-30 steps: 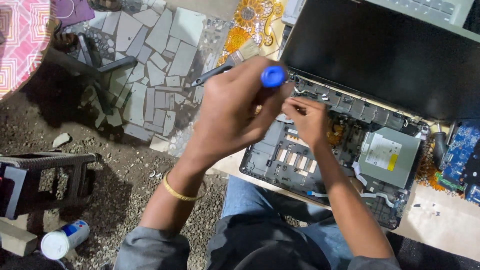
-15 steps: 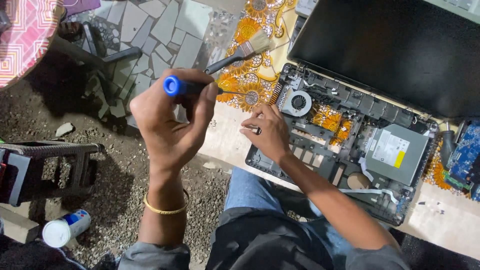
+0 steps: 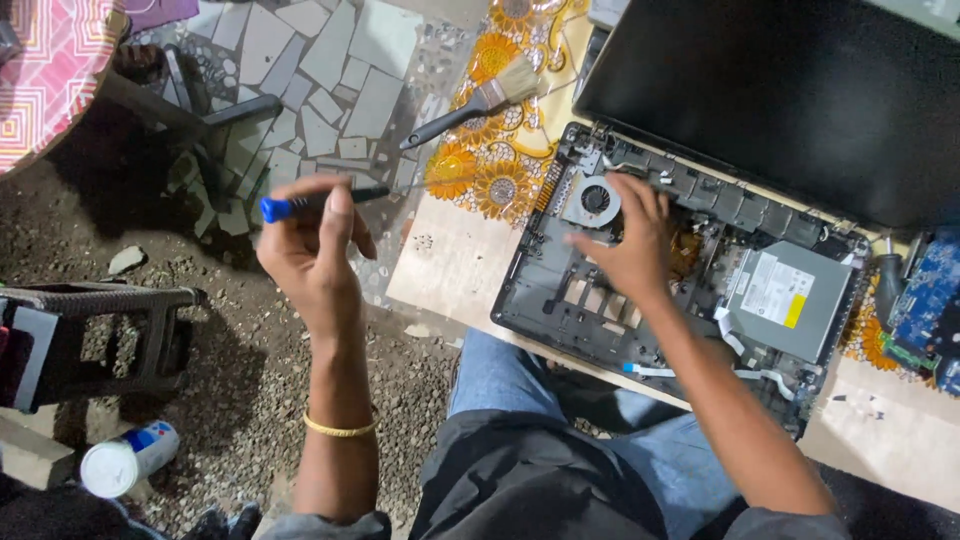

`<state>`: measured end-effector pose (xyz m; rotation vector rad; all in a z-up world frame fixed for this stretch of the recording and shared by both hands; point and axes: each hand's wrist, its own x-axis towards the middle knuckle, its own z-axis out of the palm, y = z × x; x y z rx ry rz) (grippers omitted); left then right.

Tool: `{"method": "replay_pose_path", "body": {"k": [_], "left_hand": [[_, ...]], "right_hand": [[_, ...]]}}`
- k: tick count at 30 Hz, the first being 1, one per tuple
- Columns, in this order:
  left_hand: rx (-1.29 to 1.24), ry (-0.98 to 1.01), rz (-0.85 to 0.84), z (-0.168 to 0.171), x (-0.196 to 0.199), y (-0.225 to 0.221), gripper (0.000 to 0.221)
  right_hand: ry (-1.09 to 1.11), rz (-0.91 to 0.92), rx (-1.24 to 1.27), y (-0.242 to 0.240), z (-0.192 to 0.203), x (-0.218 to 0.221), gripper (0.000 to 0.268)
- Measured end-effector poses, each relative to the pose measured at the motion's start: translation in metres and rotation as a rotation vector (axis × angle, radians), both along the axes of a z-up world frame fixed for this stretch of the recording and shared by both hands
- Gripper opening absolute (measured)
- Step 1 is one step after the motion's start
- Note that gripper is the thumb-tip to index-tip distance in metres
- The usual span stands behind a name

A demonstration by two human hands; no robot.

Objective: Disassembling a laptop by removing internal screws and extracting the motherboard.

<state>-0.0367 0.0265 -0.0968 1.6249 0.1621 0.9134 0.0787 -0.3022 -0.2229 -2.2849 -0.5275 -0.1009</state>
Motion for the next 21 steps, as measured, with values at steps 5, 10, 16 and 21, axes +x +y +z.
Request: {"method": "replay_pose_path", "body": {"k": [5,10,16,21], "left_hand": [[-0.405,0.170,0.077,-0.048,-0.015,-0.004,0.017],[-0.807,0.144,0.094,-0.099,-0.034,-0.003,0.019],[-0.970,0.142,0.078,-0.144,-0.044,-0.005,0.024],[-0.765,0.185,-0.005,-0.145,-0.041,-0.020,0.022]], "right_hand": [[0.083,-0.061,-0.081,0.012,0.005,-0.006,0.080],[0.136,-0.075,-0.074,0.008,-0.004,0.006,0.081],[0.092,-0.081,0.123,-0.012,0.021,0.007,0.082],[0.591,-0.159,1.051,-0.037,0.077,-0.036,0.041]]}}
